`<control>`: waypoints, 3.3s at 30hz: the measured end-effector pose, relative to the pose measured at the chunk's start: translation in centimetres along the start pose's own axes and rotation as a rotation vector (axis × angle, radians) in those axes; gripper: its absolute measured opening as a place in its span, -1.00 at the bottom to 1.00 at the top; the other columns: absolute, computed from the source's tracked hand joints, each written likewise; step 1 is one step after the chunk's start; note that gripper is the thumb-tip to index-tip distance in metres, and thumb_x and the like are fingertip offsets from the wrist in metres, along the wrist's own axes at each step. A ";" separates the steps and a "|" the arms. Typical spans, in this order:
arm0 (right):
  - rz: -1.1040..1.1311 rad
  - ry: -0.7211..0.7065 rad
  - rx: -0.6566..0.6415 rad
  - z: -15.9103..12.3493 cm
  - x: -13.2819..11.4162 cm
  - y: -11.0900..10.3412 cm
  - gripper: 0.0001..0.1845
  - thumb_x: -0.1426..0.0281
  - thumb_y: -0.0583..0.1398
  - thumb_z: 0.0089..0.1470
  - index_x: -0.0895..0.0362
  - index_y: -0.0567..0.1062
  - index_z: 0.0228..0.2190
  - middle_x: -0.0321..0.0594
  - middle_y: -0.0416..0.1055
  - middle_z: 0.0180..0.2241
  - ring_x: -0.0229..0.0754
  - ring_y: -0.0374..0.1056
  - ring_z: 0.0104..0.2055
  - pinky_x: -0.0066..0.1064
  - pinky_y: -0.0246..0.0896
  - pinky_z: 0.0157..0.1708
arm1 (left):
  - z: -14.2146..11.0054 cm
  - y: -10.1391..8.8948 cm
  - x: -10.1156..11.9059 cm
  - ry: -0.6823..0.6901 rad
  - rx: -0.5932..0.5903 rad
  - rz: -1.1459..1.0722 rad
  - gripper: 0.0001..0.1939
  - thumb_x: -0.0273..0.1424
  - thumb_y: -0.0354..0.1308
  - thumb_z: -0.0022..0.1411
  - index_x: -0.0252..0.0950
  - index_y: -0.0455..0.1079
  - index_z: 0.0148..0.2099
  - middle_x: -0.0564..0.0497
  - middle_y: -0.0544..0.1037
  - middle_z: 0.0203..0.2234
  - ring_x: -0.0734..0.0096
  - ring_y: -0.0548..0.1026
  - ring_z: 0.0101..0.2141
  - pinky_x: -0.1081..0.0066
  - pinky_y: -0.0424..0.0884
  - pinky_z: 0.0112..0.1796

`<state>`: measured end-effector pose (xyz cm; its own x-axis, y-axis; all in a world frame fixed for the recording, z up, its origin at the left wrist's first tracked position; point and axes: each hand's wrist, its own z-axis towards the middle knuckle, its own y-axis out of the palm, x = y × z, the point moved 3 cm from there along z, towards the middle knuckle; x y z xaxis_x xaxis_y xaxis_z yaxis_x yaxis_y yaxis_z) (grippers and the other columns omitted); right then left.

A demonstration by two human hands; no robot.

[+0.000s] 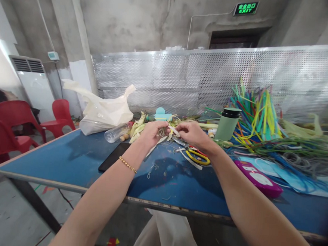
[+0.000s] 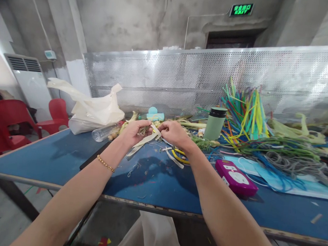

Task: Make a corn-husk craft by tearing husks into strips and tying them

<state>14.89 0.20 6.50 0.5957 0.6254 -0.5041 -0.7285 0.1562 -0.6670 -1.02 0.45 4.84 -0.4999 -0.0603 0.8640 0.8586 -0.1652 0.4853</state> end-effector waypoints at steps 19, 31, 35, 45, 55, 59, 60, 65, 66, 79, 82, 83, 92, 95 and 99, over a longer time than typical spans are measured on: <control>-0.097 -0.115 0.188 -0.3 -1.3 1.7 -0.86 0.46 0.20 0.07 0.08 0.55 -0.31 -0.20 0.56 -0.40 -0.13 0.46 -0.34 -0.36 0.22 -0.29 | -0.2 0.3 -0.5 0.236 -0.004 0.357 -0.91 -0.57 0.18 -0.03 -0.37 0.42 -0.54 0.06 0.41 -0.70 0.53 0.36 -0.64 0.48 0.19 -0.53; -0.273 -0.215 0.253 -0.4 -1.4 1.5 -0.82 0.47 0.13 0.11 0.14 0.54 -0.41 -0.15 0.57 -0.41 -0.18 0.39 -0.40 -0.40 0.13 -0.32 | -0.5 0.6 -0.2 0.192 -0.051 0.296 -0.93 -0.60 0.25 -0.09 -0.39 0.41 -0.52 0.04 0.46 -0.64 0.55 0.40 -0.61 0.51 0.24 -0.51; -0.348 -0.221 0.235 -0.5 -1.6 1.6 -0.79 0.45 0.11 0.16 0.14 0.57 -0.38 -0.14 0.58 -0.36 -0.16 0.42 -0.34 -0.38 0.11 -0.29 | -0.8 0.7 0.0 0.234 -0.005 0.391 -0.94 -0.58 0.19 -0.03 -0.39 0.43 -0.51 0.06 0.44 -0.70 0.59 0.33 -0.64 0.54 0.17 -0.55; -0.457 -0.278 0.317 -1.2 -3.0 0.9 -0.82 0.37 0.15 0.20 0.14 0.54 -0.37 -0.13 0.46 -0.30 -0.14 0.33 -0.27 -0.35 0.08 -0.29 | 0.4 -0.2 -0.4 0.452 0.092 0.806 -0.92 -0.46 0.14 0.00 -0.35 0.45 -0.43 0.10 0.39 -0.71 0.49 0.37 -0.61 0.50 0.18 -0.53; -0.428 -0.185 0.369 0.1 -0.8 0.8 -0.85 0.41 0.15 0.13 0.13 0.46 -0.46 -0.14 0.43 -0.36 -0.10 0.27 -0.27 -0.29 0.05 -0.22 | 0.5 -0.2 -1.0 0.449 -0.056 0.867 -0.85 -0.40 0.16 0.10 -0.35 0.39 -0.47 0.06 0.42 -0.68 0.50 0.35 -0.60 0.48 0.19 -0.51; -0.392 -0.216 0.349 0.1 -0.7 0.9 -0.83 0.40 0.15 0.14 0.12 0.49 -0.46 -0.14 0.45 -0.36 -0.10 0.29 -0.26 -0.30 0.08 -0.21 | 0.4 -0.2 -1.0 0.407 -0.063 0.840 -0.87 -0.41 0.15 0.10 -0.35 0.40 -0.46 0.06 0.41 -0.71 0.51 0.33 -0.63 0.49 0.17 -0.53; -0.377 -0.233 0.347 0.1 -0.8 0.9 -0.83 0.39 0.15 0.15 0.12 0.50 -0.45 -0.14 0.46 -0.35 -0.10 0.30 -0.26 -0.30 0.09 -0.20 | 0.4 -0.1 -1.0 0.393 -0.058 0.832 -0.87 -0.42 0.15 0.09 -0.34 0.40 -0.47 0.07 0.40 -0.72 0.52 0.33 -0.64 0.49 0.17 -0.54; -0.329 -0.231 0.476 -0.4 -1.5 0.1 -0.79 0.33 0.14 0.18 0.14 0.55 -0.37 -0.12 0.50 -0.33 -0.12 0.34 -0.28 -0.33 0.12 -0.25 | 0.3 -0.2 -0.6 0.298 0.023 0.651 -0.92 -0.53 0.15 0.01 -0.34 0.37 -0.51 0.09 0.36 -0.78 0.52 0.32 -0.69 0.49 0.16 -0.57; -0.330 -0.203 0.482 -0.4 -1.5 0.0 -0.77 0.33 0.13 0.19 0.15 0.55 -0.38 -0.12 0.50 -0.36 -0.14 0.35 -0.32 -0.34 0.12 -0.28 | 0.3 -0.3 -0.5 0.280 0.047 0.599 -0.92 -0.54 0.15 0.00 -0.34 0.37 -0.52 0.10 0.35 -0.77 0.53 0.32 -0.70 0.49 0.15 -0.57; 0.310 0.296 0.035 -0.6 -0.5 2.7 -0.93 0.47 0.19 0.03 0.16 0.44 -0.48 -0.32 0.38 -0.69 -0.23 0.35 -0.65 -0.48 0.19 -0.68 | 0.7 -0.6 -0.3 0.267 0.140 0.424 -0.87 -0.60 0.14 -0.10 -0.33 0.32 -0.60 0.14 0.30 -0.79 0.57 0.27 -0.71 0.48 0.10 -0.59; 0.413 0.344 -0.001 -0.8 -0.9 2.8 -0.94 0.50 0.16 0.05 0.16 0.41 -0.45 -0.31 0.41 -0.65 -0.25 0.36 -0.65 -0.48 0.22 -0.69 | 0.8 -0.7 -0.4 0.269 0.159 0.423 -0.87 -0.61 0.12 -0.11 -0.35 0.32 -0.62 0.13 0.31 -0.79 0.59 0.25 -0.70 0.49 0.10 -0.58; 0.430 0.347 -0.016 -0.9 -1.0 2.7 -0.94 0.49 0.16 0.06 0.16 0.41 -0.44 -0.31 0.42 -0.63 -0.27 0.34 -0.66 -0.49 0.21 -0.70 | 0.9 -0.8 -0.3 0.274 0.168 0.423 -0.88 -0.61 0.12 -0.11 -0.35 0.32 -0.62 0.13 0.31 -0.78 0.59 0.24 -0.70 0.49 0.10 -0.59; -0.264 -0.015 0.093 -0.7 -1.5 1.5 -0.83 0.46 0.15 0.05 0.16 0.53 -0.49 -0.22 0.47 -0.57 -0.21 0.33 -0.51 -0.40 0.10 -0.45 | 1.2 -2.0 0.6 0.367 0.281 0.489 -0.96 -0.54 0.11 -0.14 -0.34 0.32 -0.57 0.15 0.30 -0.75 0.56 0.26 -0.67 0.50 0.16 -0.57; -0.368 -0.156 0.123 -0.9 -2.4 1.7 -0.81 0.44 0.14 0.07 0.14 0.58 -0.39 -0.23 0.49 -0.52 -0.21 0.30 -0.49 -0.40 0.03 -0.42 | 1.2 -2.0 0.6 0.383 0.282 0.582 -0.95 -0.53 0.09 -0.14 -0.33 0.33 -0.58 0.15 0.29 -0.76 0.57 0.25 -0.67 0.51 0.14 -0.58; -0.337 -0.249 0.139 -1.3 -3.5 1.6 -0.80 0.45 0.13 0.08 0.13 0.58 -0.37 -0.26 0.46 -0.54 -0.25 0.25 -0.52 -0.42 0.00 -0.43 | 1.3 -1.7 0.1 0.419 0.213 0.699 -0.91 -0.50 0.07 -0.11 -0.33 0.36 -0.59 0.13 0.29 -0.77 0.56 0.23 -0.68 0.51 0.11 -0.60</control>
<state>12.05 -2.71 6.49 0.7208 0.6841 -0.1118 -0.5559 0.4741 -0.6828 -2.35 1.95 4.31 0.1902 -0.4468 0.8742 0.9682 0.2330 -0.0915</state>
